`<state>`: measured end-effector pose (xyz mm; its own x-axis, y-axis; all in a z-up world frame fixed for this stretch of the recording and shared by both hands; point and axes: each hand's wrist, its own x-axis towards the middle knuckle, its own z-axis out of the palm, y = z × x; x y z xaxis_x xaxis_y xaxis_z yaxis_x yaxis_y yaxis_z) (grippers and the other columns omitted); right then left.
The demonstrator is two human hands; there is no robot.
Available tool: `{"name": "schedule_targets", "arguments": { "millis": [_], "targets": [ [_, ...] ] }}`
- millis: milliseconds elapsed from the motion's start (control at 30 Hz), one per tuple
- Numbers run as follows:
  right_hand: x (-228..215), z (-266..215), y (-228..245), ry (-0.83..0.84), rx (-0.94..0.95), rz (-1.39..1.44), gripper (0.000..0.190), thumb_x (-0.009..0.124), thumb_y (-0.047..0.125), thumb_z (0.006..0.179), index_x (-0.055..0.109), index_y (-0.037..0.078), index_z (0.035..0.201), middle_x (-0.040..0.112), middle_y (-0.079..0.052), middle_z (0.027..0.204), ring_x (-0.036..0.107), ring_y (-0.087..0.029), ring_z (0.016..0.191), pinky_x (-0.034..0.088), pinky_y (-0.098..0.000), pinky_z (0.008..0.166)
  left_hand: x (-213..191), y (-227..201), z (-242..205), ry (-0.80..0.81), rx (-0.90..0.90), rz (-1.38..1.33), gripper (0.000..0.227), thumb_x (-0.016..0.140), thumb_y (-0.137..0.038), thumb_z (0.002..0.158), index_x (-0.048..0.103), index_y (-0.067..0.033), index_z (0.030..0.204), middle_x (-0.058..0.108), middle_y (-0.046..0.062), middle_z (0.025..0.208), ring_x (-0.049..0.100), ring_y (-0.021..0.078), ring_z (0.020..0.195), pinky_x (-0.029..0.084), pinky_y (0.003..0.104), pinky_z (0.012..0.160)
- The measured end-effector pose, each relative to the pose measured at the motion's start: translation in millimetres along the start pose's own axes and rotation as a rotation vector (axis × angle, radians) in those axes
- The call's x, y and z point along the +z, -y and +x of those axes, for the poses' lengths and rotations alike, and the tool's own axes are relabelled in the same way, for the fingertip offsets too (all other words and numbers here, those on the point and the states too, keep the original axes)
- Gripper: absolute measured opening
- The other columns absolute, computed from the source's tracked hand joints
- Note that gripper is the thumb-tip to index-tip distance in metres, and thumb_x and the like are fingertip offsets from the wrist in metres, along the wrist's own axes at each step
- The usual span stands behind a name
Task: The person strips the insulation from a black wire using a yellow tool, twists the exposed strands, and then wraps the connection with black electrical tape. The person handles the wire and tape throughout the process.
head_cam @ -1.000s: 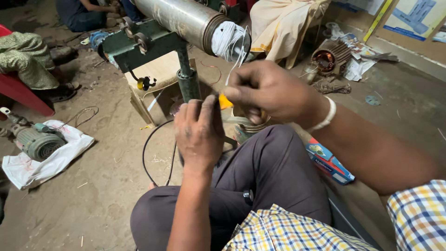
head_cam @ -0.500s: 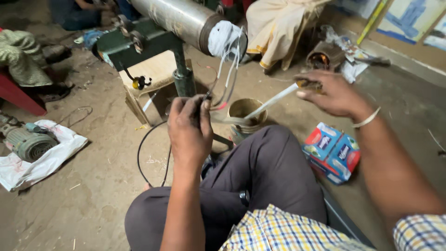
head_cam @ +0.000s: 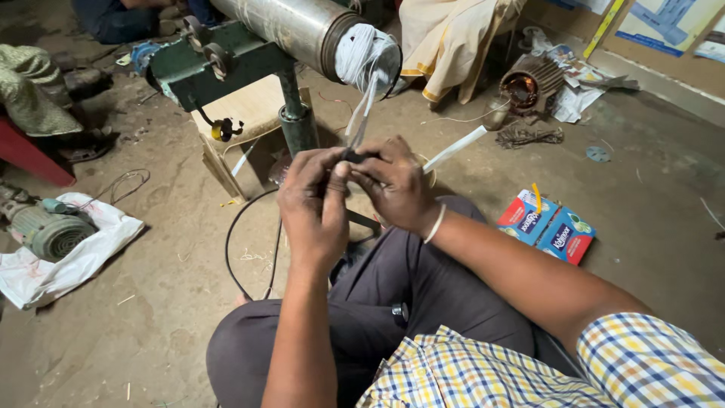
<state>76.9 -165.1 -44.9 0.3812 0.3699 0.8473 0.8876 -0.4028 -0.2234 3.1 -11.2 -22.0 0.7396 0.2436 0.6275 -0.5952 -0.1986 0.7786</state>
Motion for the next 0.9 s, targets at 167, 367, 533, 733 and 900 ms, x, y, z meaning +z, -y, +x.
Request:
{"name": "schedule_targets", "arguments": {
  "millis": [167, 367, 533, 733, 900],
  "targets": [
    [-17, 14, 6, 0.097, 0.039, 0.045, 0.016, 0.071, 0.006, 0.091, 0.071, 0.006, 0.107, 0.071, -0.011, 0.119, 0.067, -0.030, 0.107, 0.054, -0.0380, 0.095, -4, -2, 4, 0.000, 0.149, 0.172, 0.014, 0.066, -0.002, 0.099, 0.072, 0.0008, 0.111, 0.073, 0.012, 0.094, 0.070, 0.0194, 0.082, 0.054, 0.030, 0.077],
    [-50, 29, 6, 0.175, 0.389, 0.682, 0.032, 0.070, 0.018, 0.101, 0.065, 0.004, 0.130, 0.069, -0.002, 0.121, 0.064, -0.010, 0.114, 0.054, -0.0287, 0.101, -4, 3, 5, 0.022, 0.075, 0.135, 0.014, 0.067, -0.002, 0.097, 0.073, 0.0005, 0.110, 0.073, 0.011, 0.089, 0.070, 0.0190, 0.078, 0.054, 0.029, 0.074],
    [-32, 31, 15, 0.306, 0.448, 0.426, 0.027, 0.079, 0.019, 0.092, 0.075, -0.002, 0.109, 0.076, -0.003, 0.097, 0.064, -0.004, 0.089, 0.056, -0.0250, 0.080, -6, 1, 5, 0.072, 0.154, 0.126, 0.019, 0.066, 0.000, 0.094, 0.073, 0.0002, 0.112, 0.074, 0.014, 0.096, 0.073, 0.0215, 0.087, 0.055, 0.030, 0.079],
    [-44, 25, 12, 0.304, 0.640, 0.484, 0.020, 0.074, 0.015, 0.094, 0.075, 0.000, 0.107, 0.076, 0.000, 0.093, 0.065, -0.003, 0.085, 0.055, -0.0232, 0.076, -4, 3, 3, 0.125, 0.153, 0.168, 0.015, 0.067, -0.002, 0.096, 0.070, 0.0023, 0.110, 0.071, 0.015, 0.098, 0.072, 0.0267, 0.088, 0.055, 0.031, 0.080],
    [-50, 18, 6, 0.303, 0.529, 0.463, 0.017, 0.070, 0.015, 0.100, 0.075, -0.001, 0.102, 0.073, -0.001, 0.091, 0.062, -0.005, 0.082, 0.052, -0.0240, 0.074, 1, 3, 4, 0.130, 0.082, 0.170, 0.016, 0.067, -0.004, 0.095, 0.072, 0.0016, 0.109, 0.068, 0.015, 0.089, 0.068, 0.0278, 0.078, 0.052, 0.033, 0.072]
  ]
}}
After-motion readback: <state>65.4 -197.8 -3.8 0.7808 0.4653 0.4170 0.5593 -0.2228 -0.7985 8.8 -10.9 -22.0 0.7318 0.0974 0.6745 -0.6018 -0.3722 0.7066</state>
